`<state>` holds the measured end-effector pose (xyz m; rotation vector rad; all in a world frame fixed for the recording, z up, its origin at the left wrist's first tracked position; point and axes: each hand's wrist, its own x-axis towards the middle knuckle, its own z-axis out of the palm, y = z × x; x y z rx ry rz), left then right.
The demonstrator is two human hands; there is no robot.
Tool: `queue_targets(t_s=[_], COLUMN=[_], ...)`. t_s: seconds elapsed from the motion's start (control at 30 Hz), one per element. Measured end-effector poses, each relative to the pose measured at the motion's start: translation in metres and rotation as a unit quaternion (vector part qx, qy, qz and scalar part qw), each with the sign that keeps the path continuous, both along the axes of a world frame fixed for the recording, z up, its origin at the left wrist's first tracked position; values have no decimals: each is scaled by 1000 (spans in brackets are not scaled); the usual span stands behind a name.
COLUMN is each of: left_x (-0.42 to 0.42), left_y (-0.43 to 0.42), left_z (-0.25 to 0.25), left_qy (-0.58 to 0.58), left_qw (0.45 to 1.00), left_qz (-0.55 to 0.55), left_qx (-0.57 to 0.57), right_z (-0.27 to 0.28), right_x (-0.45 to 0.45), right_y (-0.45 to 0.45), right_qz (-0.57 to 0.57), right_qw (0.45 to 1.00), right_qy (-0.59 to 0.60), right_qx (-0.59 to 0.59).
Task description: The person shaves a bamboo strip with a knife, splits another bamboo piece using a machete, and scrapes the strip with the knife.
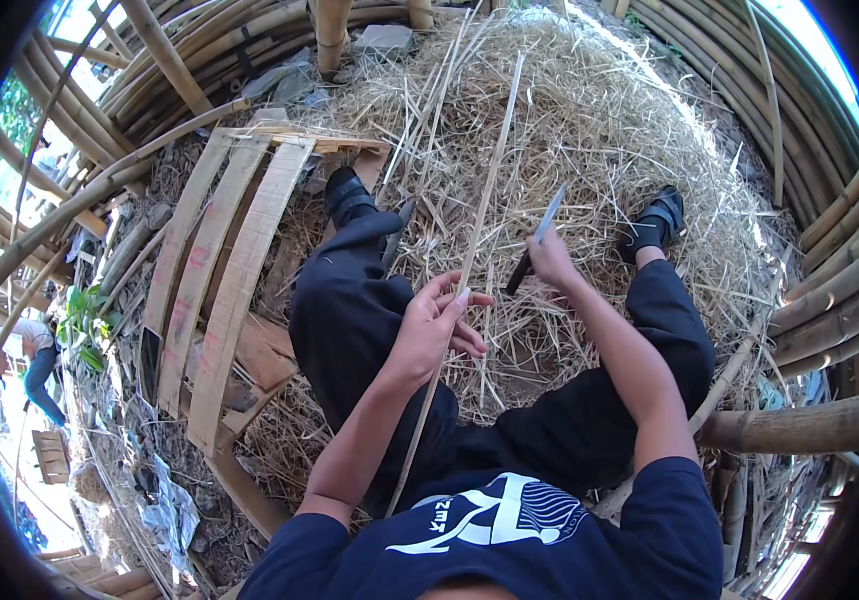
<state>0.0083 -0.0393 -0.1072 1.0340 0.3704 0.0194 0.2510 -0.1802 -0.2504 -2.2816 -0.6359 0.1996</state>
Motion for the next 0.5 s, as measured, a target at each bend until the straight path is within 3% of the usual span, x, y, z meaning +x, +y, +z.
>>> queue_targets(t_s=[0.07,0.1,0.13,0.23,0.27,0.33,0.5], left_x=[1,1,1,3,3,5,9], left_y=[-2,-2,-1,-2,-2,-4,-10], left_z=[-1,-2,-3,-2,-2,-4,0], left_qy=[-9,-10,-1,4,4,2,26], left_qw=[1000,1000,1000,1000,1000,1000,999], left_qz=[15,19,18,19,21,29,26], left_qx=[-7,-10,-11,-14,-14,-11,16], right_z=[75,98,109,152,164,179,169], right_x=[-3,1,6,11,10,3,-32], right_y=[13,19,22,23,22,20,33], right_qz=[-68,-76,-110,-108,-104,17,89], right_qw=[937,889,854,830,832,849,863], right_qy=[303,383,411,463,463,483,473], right_qx=[161,241,299,291,288,213,155])
